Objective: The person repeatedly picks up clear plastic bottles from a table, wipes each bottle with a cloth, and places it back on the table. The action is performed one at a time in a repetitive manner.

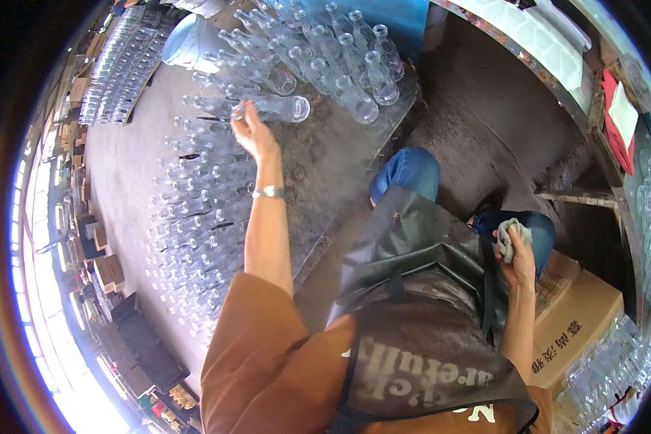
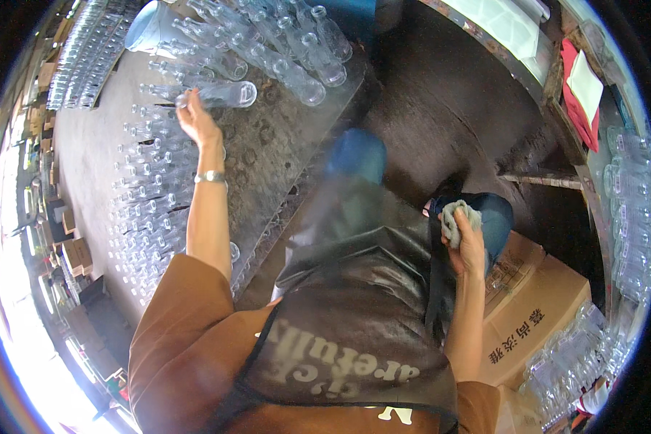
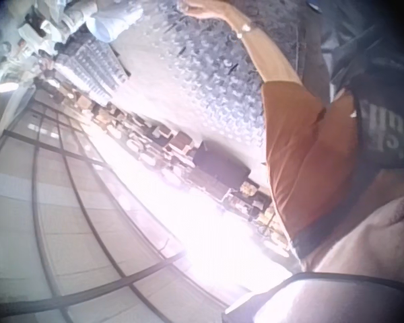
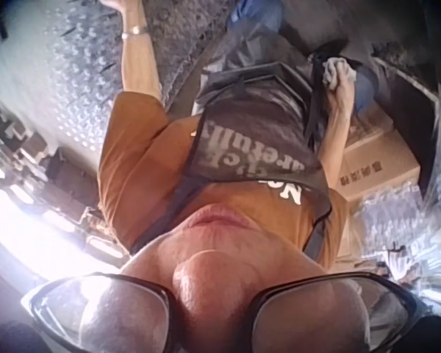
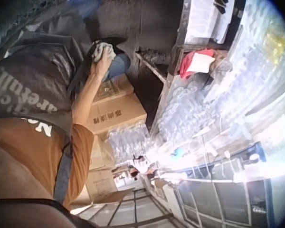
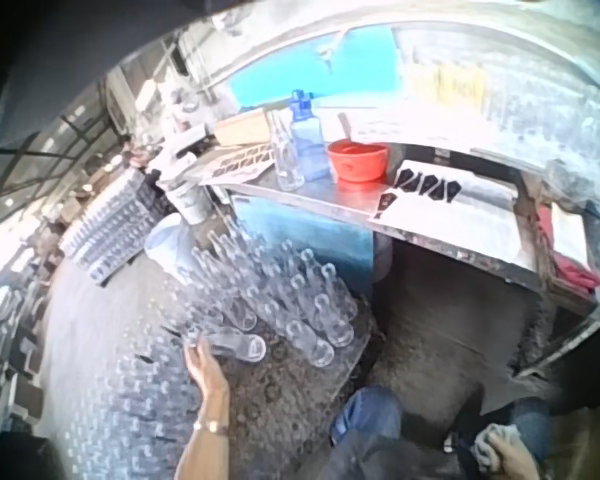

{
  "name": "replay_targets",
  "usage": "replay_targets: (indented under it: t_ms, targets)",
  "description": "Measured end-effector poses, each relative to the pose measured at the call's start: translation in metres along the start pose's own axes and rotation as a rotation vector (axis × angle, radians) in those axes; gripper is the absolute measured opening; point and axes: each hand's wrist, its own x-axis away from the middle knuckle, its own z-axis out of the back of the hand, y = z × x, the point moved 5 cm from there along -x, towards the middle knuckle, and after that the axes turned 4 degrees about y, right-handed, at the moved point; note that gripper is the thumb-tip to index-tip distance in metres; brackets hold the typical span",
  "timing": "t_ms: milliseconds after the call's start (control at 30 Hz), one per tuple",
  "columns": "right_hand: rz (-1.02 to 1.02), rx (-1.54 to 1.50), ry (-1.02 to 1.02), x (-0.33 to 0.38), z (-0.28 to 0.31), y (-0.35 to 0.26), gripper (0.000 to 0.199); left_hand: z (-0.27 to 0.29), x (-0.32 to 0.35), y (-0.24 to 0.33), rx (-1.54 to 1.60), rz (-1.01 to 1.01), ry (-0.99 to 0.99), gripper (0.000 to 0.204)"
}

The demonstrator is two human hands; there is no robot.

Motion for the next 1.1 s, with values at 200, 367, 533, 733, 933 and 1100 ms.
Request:
replay_targets:
  t_ms: [200, 367, 533, 733, 933, 1100]
  targets:
    - [0.052, -0.063, -0.178, 0.03, -0.037, -0.015, 0.02, 0.014, 0.049, 0.137, 0.329, 0.237, -0.391, 0.029]
    - [0.085, 0.017, -0.332, 0.061, -0.082, -0.011, 0.032, -0.022, 0.158, 0.16, 0.864, 0.862, -0.863, 0.033]
    - [0.112, 0.068, -0.45, 0.104, -0.113, -0.015, 0.03, -0.039, 0.253, 0.157, 0.942, 1.132, -1.028, 0.035]
    - [0.408, 0.468, -0.49, 0.13, -0.147, -0.025, 0.022, -0.043, 0.285, 0.163, 0.872, 1.141, -1.103, 0.032]
    - [0.208, 0.436, -0.464, 0.125, -0.141, -0.013, 0.024, -0.044, 0.288, 0.169, 0.829, 1.07, -1.131, 0.03]
    - [0.171, 0.403, -0.477, 0.124, -0.139, -0.012, 0.026, -0.044, 0.291, 0.173, 0.811, 1.065, -1.133, 0.03]
